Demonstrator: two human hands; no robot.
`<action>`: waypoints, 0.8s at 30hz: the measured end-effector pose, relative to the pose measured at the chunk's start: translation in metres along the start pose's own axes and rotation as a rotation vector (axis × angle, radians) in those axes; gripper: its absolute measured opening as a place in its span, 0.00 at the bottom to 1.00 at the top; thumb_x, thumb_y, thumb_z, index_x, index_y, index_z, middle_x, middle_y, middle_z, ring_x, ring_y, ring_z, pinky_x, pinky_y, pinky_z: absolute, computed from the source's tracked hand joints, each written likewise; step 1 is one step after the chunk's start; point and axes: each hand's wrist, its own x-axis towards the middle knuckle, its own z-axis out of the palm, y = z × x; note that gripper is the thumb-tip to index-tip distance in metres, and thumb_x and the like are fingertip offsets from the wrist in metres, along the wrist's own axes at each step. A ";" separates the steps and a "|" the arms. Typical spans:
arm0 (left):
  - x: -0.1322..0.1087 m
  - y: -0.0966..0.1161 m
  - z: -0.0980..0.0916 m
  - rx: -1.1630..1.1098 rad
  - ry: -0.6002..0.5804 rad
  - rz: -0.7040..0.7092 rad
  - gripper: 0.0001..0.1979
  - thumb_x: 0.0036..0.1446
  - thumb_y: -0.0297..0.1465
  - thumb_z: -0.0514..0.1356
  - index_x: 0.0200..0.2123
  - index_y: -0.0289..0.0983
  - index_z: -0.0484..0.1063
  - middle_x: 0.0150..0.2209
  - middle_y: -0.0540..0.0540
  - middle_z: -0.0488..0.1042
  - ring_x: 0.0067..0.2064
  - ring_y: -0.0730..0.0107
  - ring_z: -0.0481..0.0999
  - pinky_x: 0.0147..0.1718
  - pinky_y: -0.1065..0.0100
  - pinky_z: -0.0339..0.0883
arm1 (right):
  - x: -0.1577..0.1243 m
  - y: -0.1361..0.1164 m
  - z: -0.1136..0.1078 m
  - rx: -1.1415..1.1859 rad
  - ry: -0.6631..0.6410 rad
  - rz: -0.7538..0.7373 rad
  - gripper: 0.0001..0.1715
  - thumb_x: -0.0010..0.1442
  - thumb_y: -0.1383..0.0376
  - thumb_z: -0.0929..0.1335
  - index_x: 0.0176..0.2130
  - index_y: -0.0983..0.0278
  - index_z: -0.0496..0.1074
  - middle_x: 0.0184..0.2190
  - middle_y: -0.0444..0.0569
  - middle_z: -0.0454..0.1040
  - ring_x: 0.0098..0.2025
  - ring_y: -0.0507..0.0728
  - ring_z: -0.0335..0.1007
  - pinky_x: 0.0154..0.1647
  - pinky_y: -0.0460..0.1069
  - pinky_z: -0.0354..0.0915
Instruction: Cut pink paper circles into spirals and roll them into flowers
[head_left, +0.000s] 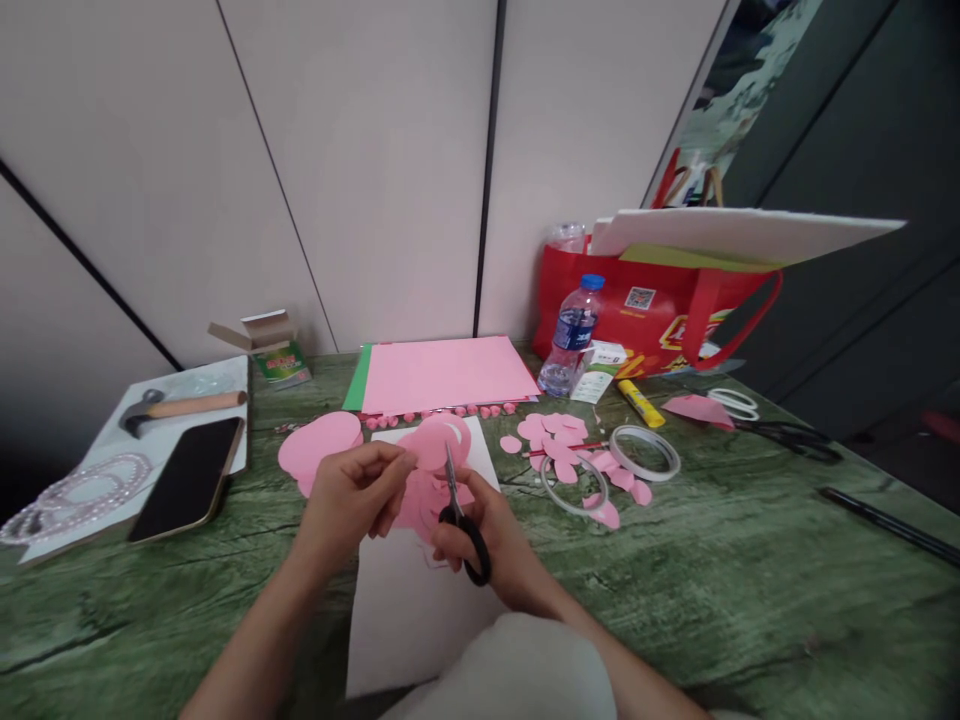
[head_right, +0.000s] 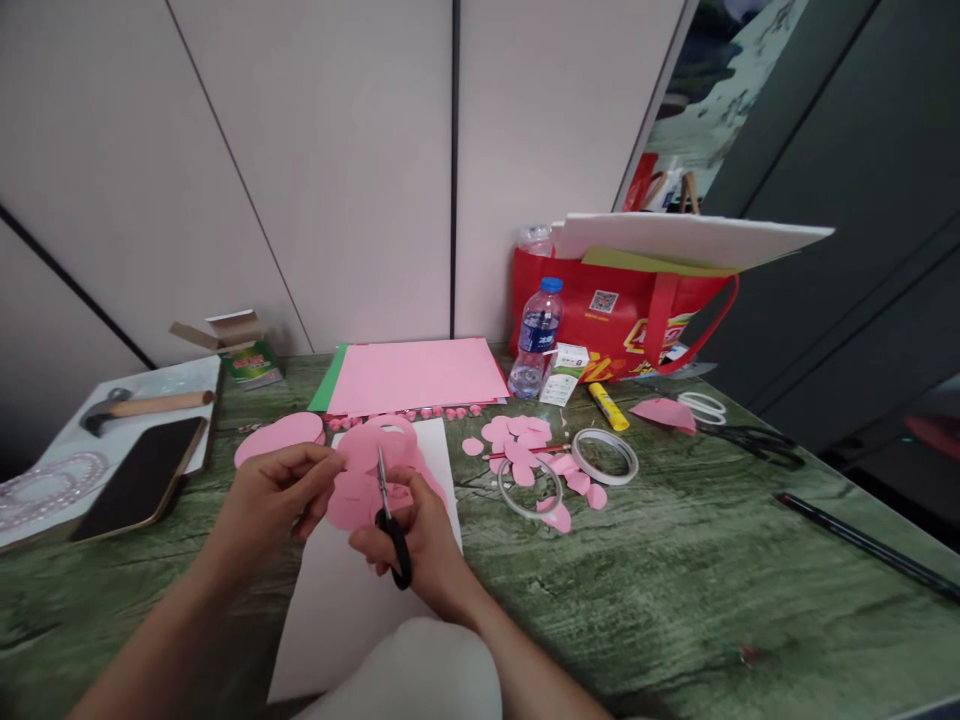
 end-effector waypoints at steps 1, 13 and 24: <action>0.000 0.000 0.000 -0.004 0.000 0.004 0.11 0.51 0.37 0.56 0.25 0.34 0.67 0.11 0.57 0.60 0.11 0.84 0.55 0.09 0.80 0.48 | 0.000 0.000 0.000 -0.001 0.003 -0.005 0.30 0.46 0.57 0.68 0.45 0.63 0.55 0.14 0.35 0.64 0.16 0.48 0.58 0.17 0.42 0.55; -0.005 0.004 0.016 0.137 -0.142 -0.006 0.19 0.51 0.38 0.55 0.13 0.34 0.60 0.10 0.54 0.62 0.10 0.84 0.57 0.09 0.80 0.50 | 0.003 0.008 0.002 0.104 -0.034 0.013 0.31 0.43 0.57 0.71 0.42 0.61 0.54 0.18 0.37 0.64 0.18 0.47 0.57 0.18 0.42 0.53; -0.003 0.002 0.012 0.115 -0.192 -0.030 0.17 0.50 0.38 0.55 0.15 0.35 0.60 0.10 0.55 0.62 0.10 0.83 0.58 0.09 0.79 0.49 | 0.000 0.002 0.001 0.090 -0.012 0.027 0.31 0.43 0.57 0.71 0.42 0.62 0.54 0.18 0.37 0.64 0.19 0.47 0.56 0.19 0.42 0.53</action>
